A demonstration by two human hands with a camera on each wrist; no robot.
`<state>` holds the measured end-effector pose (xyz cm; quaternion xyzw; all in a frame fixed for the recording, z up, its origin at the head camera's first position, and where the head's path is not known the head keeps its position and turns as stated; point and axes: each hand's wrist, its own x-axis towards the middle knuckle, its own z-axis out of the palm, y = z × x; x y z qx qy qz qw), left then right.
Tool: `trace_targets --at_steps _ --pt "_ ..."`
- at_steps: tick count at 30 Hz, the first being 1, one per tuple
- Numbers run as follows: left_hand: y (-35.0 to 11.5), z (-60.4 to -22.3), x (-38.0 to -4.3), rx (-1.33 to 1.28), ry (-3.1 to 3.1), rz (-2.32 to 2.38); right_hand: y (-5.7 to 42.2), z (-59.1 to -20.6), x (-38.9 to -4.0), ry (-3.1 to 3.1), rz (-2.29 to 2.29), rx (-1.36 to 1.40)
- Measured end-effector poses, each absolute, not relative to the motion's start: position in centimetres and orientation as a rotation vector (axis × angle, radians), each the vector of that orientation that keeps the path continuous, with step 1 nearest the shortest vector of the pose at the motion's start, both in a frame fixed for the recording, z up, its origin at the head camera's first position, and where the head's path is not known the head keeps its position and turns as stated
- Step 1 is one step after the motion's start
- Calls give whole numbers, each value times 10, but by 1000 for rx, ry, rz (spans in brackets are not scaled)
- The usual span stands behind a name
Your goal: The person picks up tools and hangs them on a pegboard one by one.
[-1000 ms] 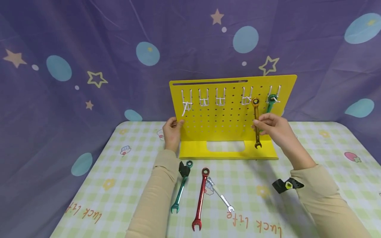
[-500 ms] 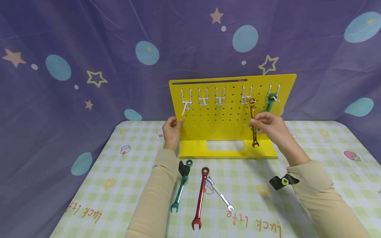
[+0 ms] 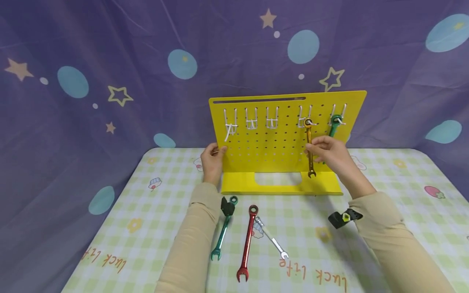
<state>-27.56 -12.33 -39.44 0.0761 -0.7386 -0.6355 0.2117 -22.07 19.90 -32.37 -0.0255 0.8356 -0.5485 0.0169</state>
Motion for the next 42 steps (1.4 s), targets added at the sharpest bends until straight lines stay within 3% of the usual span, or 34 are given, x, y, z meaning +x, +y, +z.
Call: trace_targets --at_steps 25,42 --pt "-123 -397 -275 245 -2043 -1782 198 -353 -238 2755 -1651 -61" --pt "-124 -396 -275 226 -2041 -1782 200 -379 -221 2718 -1489 -284"
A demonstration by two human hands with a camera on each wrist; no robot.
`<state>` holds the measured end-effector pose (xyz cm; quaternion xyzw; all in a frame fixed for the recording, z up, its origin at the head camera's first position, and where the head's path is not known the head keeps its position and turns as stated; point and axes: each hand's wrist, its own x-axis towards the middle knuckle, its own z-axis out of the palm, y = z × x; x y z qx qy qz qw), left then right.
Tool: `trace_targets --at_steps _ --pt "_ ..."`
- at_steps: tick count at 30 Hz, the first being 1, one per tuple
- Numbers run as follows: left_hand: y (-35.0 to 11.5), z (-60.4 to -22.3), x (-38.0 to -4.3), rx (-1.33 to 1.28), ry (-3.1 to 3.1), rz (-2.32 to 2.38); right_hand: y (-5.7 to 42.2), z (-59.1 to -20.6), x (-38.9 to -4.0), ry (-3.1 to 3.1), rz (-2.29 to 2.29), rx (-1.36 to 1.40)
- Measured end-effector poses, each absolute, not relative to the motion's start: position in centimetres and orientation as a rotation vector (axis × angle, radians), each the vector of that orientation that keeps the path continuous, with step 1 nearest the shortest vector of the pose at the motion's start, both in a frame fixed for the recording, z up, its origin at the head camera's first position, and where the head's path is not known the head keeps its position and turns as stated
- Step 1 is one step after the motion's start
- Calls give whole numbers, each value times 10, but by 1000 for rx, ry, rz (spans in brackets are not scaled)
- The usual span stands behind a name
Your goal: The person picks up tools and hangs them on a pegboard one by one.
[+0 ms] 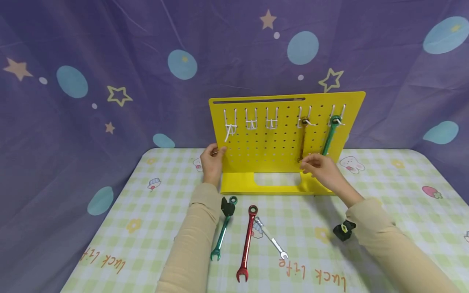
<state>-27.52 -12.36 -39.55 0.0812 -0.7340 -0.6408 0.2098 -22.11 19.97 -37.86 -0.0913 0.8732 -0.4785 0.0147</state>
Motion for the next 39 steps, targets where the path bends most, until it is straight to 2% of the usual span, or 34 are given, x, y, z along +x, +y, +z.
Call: trace_targets --at_steps 21,39 --pt "-122 -395 -275 235 -2038 -1780 171 -397 -168 2671 -1264 -616" --pt "-122 -396 -274 229 -2042 -1783 146 -408 -126 2648 -1032 -602"
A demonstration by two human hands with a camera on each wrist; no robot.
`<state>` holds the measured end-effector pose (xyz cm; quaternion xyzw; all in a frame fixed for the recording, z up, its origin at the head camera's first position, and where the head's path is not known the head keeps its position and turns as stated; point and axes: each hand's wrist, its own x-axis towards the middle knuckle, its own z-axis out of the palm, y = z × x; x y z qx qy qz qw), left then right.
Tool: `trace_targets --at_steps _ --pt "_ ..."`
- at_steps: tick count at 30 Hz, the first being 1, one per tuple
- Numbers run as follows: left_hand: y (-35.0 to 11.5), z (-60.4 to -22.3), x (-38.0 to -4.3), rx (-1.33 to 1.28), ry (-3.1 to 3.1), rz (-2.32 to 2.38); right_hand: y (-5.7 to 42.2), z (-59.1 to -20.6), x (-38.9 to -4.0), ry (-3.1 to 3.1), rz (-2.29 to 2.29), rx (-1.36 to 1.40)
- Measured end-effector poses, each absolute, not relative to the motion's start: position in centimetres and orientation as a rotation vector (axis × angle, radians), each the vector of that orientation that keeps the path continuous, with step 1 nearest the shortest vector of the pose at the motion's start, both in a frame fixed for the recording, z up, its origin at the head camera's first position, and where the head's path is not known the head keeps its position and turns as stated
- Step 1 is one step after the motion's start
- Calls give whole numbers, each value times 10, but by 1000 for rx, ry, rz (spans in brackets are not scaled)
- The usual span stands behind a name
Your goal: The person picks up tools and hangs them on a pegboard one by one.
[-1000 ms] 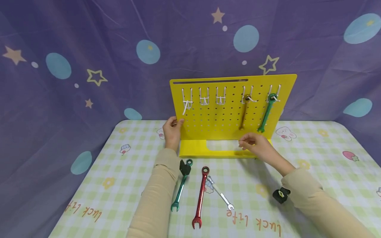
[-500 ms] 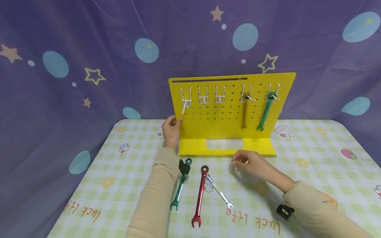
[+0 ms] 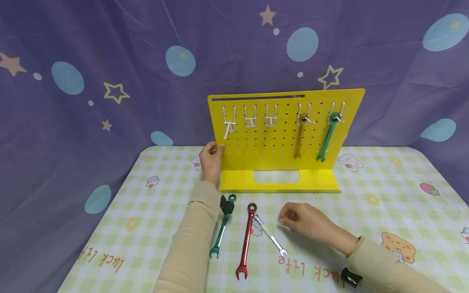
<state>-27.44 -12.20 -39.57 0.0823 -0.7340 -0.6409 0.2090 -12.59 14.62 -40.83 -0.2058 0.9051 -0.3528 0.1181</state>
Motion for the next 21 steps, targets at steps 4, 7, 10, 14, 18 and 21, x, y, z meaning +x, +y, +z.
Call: trace_targets --at_steps 4,7,10,14,18,21 --pt "-121 -395 -274 231 -2046 -1770 141 -406 -118 2621 -1018 -574" --pt "-121 -395 -274 229 -2044 -1771 138 -403 -113 2598 -1013 -582" --pt "-121 -395 -273 223 -2039 -1782 135 -401 -108 2586 -1004 -596" --pt "-121 -395 -273 220 -2034 -1793 131 -401 -105 2596 -964 -618" --pt "-122 -396 -274 222 -2036 -1787 129 -403 -105 2617 -928 -634" --pt "-123 -397 -275 229 -2040 -1783 126 -403 -105 2637 -909 -640"
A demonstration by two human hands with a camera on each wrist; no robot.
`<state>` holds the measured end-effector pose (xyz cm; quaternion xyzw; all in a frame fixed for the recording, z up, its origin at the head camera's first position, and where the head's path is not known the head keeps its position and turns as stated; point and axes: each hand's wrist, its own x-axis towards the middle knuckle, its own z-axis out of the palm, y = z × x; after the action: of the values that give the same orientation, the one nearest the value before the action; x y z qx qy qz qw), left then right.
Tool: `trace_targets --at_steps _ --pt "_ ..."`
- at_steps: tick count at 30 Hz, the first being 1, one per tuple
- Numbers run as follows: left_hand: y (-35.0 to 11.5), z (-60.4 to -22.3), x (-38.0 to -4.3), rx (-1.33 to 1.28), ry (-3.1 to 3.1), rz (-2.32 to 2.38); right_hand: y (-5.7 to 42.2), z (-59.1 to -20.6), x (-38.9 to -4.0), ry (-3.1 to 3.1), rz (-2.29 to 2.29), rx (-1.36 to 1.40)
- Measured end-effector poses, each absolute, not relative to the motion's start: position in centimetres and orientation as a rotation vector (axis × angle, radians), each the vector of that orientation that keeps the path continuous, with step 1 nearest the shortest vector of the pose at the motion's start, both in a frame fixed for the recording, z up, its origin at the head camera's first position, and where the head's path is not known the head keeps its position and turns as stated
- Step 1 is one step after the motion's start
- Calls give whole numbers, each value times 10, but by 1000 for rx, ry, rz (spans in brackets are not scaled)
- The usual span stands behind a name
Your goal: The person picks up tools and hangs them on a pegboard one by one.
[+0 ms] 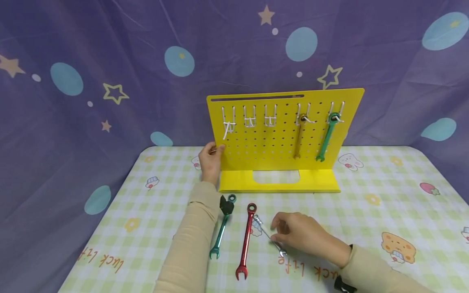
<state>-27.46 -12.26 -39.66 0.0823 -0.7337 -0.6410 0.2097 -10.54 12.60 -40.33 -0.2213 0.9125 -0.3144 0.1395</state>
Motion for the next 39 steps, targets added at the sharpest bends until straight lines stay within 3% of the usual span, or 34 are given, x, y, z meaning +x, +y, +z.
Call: trace_targets --at_steps 39 --pt "-122 -396 -275 236 -2034 -1787 117 -401 -105 2649 -776 -515"
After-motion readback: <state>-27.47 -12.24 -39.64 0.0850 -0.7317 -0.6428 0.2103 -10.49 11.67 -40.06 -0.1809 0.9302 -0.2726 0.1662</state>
